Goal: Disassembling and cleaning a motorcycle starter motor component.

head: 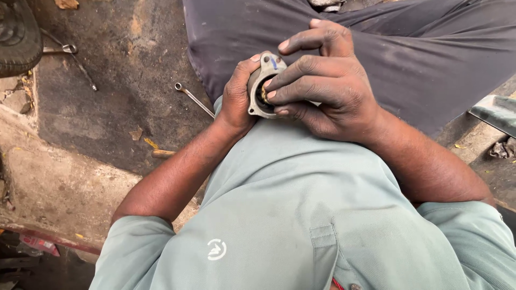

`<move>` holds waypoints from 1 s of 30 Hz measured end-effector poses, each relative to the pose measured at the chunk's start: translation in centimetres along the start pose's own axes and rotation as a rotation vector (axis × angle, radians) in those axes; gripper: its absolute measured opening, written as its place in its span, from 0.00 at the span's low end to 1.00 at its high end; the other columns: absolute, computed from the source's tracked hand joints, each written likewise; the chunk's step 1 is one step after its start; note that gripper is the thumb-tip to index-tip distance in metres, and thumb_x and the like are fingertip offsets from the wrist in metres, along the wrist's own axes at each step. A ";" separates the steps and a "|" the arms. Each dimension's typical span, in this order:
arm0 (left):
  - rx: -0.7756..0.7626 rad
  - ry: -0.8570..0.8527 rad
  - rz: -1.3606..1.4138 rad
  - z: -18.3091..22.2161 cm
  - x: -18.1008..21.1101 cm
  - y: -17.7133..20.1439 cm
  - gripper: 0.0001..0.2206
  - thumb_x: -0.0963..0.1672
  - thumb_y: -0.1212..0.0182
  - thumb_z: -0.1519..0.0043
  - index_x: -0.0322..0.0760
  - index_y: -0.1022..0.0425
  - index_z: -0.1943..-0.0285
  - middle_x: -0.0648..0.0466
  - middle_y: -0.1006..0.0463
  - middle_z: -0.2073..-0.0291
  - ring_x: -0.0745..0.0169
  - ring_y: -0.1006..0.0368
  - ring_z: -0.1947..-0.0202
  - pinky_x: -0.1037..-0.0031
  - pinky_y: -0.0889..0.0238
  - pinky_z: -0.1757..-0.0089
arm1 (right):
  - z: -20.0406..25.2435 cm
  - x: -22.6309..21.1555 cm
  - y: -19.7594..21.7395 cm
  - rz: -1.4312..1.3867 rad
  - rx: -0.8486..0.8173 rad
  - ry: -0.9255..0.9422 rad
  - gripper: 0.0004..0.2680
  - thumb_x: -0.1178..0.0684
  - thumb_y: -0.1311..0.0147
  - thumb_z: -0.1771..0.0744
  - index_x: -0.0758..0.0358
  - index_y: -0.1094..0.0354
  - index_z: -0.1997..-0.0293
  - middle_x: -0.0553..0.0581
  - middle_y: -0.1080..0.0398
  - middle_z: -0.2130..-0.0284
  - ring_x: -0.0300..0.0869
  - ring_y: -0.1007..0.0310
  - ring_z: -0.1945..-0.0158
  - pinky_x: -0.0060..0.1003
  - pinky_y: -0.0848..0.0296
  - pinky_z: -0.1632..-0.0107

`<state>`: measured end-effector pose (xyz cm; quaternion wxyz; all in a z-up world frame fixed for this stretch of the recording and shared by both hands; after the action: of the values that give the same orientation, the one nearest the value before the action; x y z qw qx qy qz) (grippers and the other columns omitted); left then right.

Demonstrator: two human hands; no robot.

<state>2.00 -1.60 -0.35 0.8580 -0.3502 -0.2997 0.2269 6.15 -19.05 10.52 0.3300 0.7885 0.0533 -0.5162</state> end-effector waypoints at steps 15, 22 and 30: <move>0.002 -0.020 0.056 -0.9 -0.2 0.3 0.15 0.51 0.50 0.28 0.35 0.28 0.50 0.52 0.26 0.60 0.64 0.28 0.59 0.72 0.31 0.55 | -0.1 -0.4 -0.3 0.105 0.009 0.041 0.05 0.48 0.32 0.30 0.54 0.21 0.56 0.46 0.22 0.56 0.46 0.30 0.40 0.55 0.46 0.26; 0.050 0.036 0.017 -0.7 0.1 -0.4 0.18 0.52 0.51 0.31 0.34 0.27 0.49 0.50 0.25 0.59 0.65 0.26 0.59 0.72 0.28 0.55 | -0.6 -0.5 0.2 0.131 -0.010 0.035 0.09 0.46 0.31 0.32 0.55 0.22 0.53 0.48 0.22 0.55 0.48 0.31 0.40 0.53 0.44 0.28; -0.005 -0.019 -0.054 -1.7 0.1 -0.2 0.18 0.52 0.53 0.29 0.34 0.27 0.48 0.49 0.24 0.59 0.64 0.25 0.59 0.70 0.28 0.55 | 0.2 -0.8 0.6 0.225 0.021 0.116 0.08 0.47 0.29 0.31 0.53 0.20 0.50 0.48 0.22 0.55 0.45 0.30 0.38 0.54 0.46 0.27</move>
<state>3.28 -2.50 -1.15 0.8600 -0.3418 -0.3179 0.2061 5.93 -19.41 11.44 0.3740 0.8214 -0.0218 -0.4300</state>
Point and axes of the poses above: each hand's wrist, its own z-axis away from the middle knuckle, its own y-axis out of the back of the hand, x = y × z, the point moved 3 cm from there along -z, towards the middle knuckle
